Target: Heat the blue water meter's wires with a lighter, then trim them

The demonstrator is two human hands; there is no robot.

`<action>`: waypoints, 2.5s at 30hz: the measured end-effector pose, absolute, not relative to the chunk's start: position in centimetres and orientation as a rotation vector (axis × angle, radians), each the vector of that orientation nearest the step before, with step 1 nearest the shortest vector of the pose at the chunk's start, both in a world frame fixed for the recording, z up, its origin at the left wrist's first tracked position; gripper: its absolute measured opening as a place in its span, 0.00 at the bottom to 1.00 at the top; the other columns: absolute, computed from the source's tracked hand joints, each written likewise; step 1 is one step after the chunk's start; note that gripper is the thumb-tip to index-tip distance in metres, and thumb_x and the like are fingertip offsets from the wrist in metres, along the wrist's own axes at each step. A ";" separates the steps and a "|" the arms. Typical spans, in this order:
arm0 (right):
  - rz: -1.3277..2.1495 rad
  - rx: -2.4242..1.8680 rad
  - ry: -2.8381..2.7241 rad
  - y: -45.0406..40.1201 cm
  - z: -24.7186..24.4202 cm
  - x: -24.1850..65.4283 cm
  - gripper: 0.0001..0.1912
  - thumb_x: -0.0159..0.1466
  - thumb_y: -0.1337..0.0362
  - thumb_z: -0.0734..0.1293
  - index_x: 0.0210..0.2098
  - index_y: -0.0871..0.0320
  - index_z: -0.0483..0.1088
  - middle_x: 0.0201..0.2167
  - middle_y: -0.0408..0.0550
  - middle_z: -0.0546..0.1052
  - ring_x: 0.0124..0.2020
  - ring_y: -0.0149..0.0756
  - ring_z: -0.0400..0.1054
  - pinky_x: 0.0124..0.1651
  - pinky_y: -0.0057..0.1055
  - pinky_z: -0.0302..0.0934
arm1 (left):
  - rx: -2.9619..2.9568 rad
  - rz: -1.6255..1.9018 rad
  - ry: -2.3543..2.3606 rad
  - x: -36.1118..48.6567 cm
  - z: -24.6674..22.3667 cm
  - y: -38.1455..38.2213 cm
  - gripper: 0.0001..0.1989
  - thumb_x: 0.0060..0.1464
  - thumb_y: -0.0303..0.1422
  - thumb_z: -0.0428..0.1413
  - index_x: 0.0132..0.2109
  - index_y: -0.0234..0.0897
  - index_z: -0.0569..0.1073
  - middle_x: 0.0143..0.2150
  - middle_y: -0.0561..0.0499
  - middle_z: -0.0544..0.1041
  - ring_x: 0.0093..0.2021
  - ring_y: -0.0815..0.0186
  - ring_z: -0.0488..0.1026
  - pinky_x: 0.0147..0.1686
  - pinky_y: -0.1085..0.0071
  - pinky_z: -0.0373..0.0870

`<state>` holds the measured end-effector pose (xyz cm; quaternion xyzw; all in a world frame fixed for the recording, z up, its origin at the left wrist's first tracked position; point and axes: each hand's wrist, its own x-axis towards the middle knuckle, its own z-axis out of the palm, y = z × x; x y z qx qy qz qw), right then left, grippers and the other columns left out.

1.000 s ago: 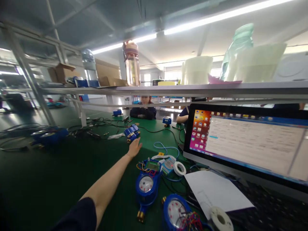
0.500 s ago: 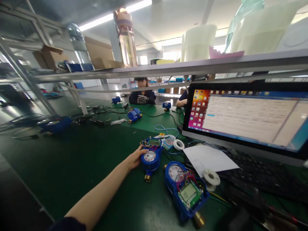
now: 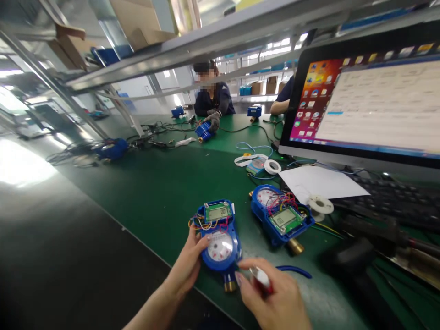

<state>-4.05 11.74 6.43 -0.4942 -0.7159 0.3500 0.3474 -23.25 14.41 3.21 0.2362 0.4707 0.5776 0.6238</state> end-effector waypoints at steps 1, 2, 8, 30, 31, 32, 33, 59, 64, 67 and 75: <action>0.847 -1.249 -1.890 12.3 6.3 -4.7 0.11 0.61 0.55 0.64 0.36 0.54 0.72 0.17 0.39 0.70 0.16 0.31 0.64 0.19 0.23 0.60 | 0.535 1.357 1.079 -22.6 3.0 12.8 0.40 0.47 0.36 0.62 0.62 0.45 0.49 0.59 0.44 0.67 0.57 0.57 0.66 0.57 0.62 0.63; 0.761 -1.226 -1.919 12.6 6.1 -5.3 0.11 0.61 0.56 0.64 0.38 0.55 0.72 0.20 0.40 0.72 0.18 0.32 0.66 0.21 0.24 0.63 | 0.547 1.366 1.075 -22.2 2.6 11.4 0.40 0.49 0.37 0.61 0.63 0.46 0.48 0.60 0.45 0.65 0.59 0.57 0.64 0.58 0.62 0.61; 0.208 -1.316 -2.064 11.8 4.6 -5.7 0.17 0.66 0.51 0.59 0.43 0.57 0.69 0.35 0.49 0.77 0.30 0.41 0.73 0.31 0.32 0.68 | 0.988 1.308 1.443 -25.9 0.1 7.3 0.32 0.50 0.47 0.58 0.58 0.40 0.60 0.55 0.40 0.66 0.57 0.51 0.64 0.59 0.50 0.57; 0.927 -1.462 -2.310 17.4 6.3 -6.7 0.35 0.61 0.69 0.66 0.65 0.55 0.51 0.51 0.54 0.72 0.50 0.48 0.67 0.52 0.43 0.61 | 1.509 1.378 1.808 -24.9 -1.7 8.3 0.37 0.55 0.39 0.55 0.66 0.47 0.45 0.67 0.42 0.51 0.66 0.48 0.51 0.61 0.43 0.53; 0.903 -1.473 -2.328 17.7 6.4 -7.0 0.33 0.63 0.67 0.64 0.65 0.55 0.51 0.49 0.55 0.73 0.48 0.48 0.68 0.49 0.43 0.62 | 1.531 1.359 1.778 -25.0 -1.5 8.2 0.35 0.56 0.38 0.54 0.66 0.48 0.45 0.67 0.43 0.50 0.66 0.49 0.51 0.61 0.43 0.54; 0.879 -1.486 -2.347 17.8 6.5 -7.2 0.31 0.64 0.66 0.63 0.65 0.56 0.51 0.47 0.56 0.74 0.45 0.49 0.69 0.47 0.43 0.63 | 1.560 1.337 1.754 -25.1 -1.2 8.2 0.33 0.57 0.38 0.53 0.65 0.49 0.46 0.67 0.43 0.50 0.66 0.49 0.51 0.60 0.44 0.55; 0.852 -1.502 -2.369 17.8 6.5 -7.5 0.31 0.65 0.65 0.62 0.65 0.56 0.50 0.44 0.57 0.75 0.43 0.50 0.70 0.45 0.43 0.63 | 1.591 1.317 1.741 -25.4 -0.9 8.3 0.31 0.58 0.38 0.52 0.64 0.49 0.49 0.66 0.43 0.51 0.66 0.51 0.52 0.60 0.45 0.56; 0.800 -0.649 -2.440 19.6 8.3 -9.6 0.11 0.58 0.77 0.61 0.31 0.58 0.71 0.33 0.47 0.71 0.35 0.35 0.66 0.37 0.29 0.59 | 2.009 1.503 1.752 -25.1 4.5 11.1 0.05 0.50 0.24 0.58 0.36 0.36 0.76 0.33 0.50 0.68 0.36 0.63 0.63 0.36 0.65 0.62; 0.886 -0.636 -2.338 20.5 8.1 -9.5 0.09 0.62 0.71 0.60 0.28 0.59 0.68 0.29 0.47 0.71 0.32 0.34 0.64 0.35 0.29 0.58 | 1.982 1.499 1.780 -25.4 4.4 11.3 0.05 0.55 0.25 0.55 0.36 0.37 0.75 0.34 0.50 0.68 0.38 0.63 0.63 0.38 0.66 0.63; 0.951 -0.649 -2.299 21.0 8.1 -9.3 0.10 0.64 0.67 0.59 0.27 0.59 0.68 0.29 0.47 0.71 0.32 0.35 0.65 0.36 0.30 0.58 | 1.934 1.496 1.771 -25.5 4.3 11.4 0.05 0.56 0.26 0.55 0.35 0.38 0.75 0.34 0.50 0.68 0.38 0.64 0.64 0.38 0.66 0.63; 1.117 -0.674 -2.265 21.2 8.1 -9.1 0.08 0.63 0.66 0.61 0.31 0.59 0.70 0.31 0.47 0.72 0.34 0.35 0.66 0.38 0.32 0.59 | 1.763 1.513 1.713 -25.6 4.2 11.5 0.06 0.57 0.30 0.54 0.34 0.39 0.75 0.34 0.50 0.68 0.38 0.63 0.64 0.38 0.66 0.64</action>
